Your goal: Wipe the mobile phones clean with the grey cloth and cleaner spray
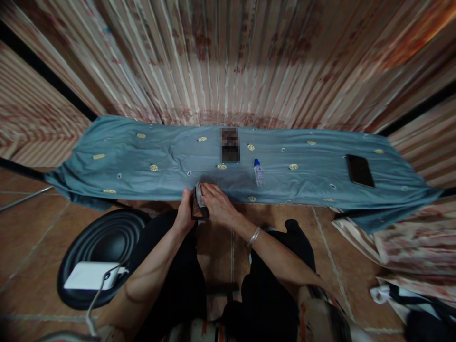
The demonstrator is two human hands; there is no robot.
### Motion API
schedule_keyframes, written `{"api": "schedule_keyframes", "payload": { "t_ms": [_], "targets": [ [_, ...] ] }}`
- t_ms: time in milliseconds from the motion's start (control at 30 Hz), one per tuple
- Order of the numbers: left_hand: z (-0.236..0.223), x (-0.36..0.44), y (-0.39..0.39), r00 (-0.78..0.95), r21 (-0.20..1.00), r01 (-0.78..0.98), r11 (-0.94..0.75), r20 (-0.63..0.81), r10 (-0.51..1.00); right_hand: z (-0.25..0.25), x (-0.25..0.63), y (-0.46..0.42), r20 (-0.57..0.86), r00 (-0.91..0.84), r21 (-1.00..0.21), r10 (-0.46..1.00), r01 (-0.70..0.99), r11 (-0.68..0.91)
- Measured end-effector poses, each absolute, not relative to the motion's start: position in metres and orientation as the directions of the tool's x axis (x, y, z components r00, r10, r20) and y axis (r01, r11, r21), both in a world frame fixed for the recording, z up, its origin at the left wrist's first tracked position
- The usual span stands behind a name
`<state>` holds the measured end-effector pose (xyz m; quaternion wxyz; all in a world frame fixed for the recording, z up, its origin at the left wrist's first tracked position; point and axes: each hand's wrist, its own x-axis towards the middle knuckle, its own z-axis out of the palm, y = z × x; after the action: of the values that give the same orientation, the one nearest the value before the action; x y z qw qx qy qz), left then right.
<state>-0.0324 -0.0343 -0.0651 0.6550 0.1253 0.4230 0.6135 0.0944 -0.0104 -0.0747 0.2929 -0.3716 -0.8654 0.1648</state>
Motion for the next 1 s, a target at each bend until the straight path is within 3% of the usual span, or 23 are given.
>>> {"api": "schedule_keyframes", "payload": {
  "t_ms": [300,500,833,1000],
  "targets": [
    [-0.062,-0.046,-0.029,-0.170,0.698,-0.681,0.224,-0.447,0.878,-0.067,0.092,-0.040,0.414,-0.605,-0.517,0.680,0.459,0.723],
    [-0.064,-0.039,-0.032,-0.057,0.665,-0.669,0.331,-0.491,0.870,-0.062,0.088,-0.043,0.434,-0.648,-0.477,0.626,0.425,0.770],
    [-0.070,-0.030,-0.036,-0.131,0.737,-0.651,0.179,-0.341,0.931,-0.075,0.100,-0.015,0.365,-0.549,-0.509,0.752,0.559,0.655],
    [-0.064,-0.034,-0.036,-0.169,0.766,-0.614,0.193,-0.366,0.915,-0.088,0.096,-0.021,0.327,-0.495,-0.585,0.805,0.563,0.584]
  ]
}}
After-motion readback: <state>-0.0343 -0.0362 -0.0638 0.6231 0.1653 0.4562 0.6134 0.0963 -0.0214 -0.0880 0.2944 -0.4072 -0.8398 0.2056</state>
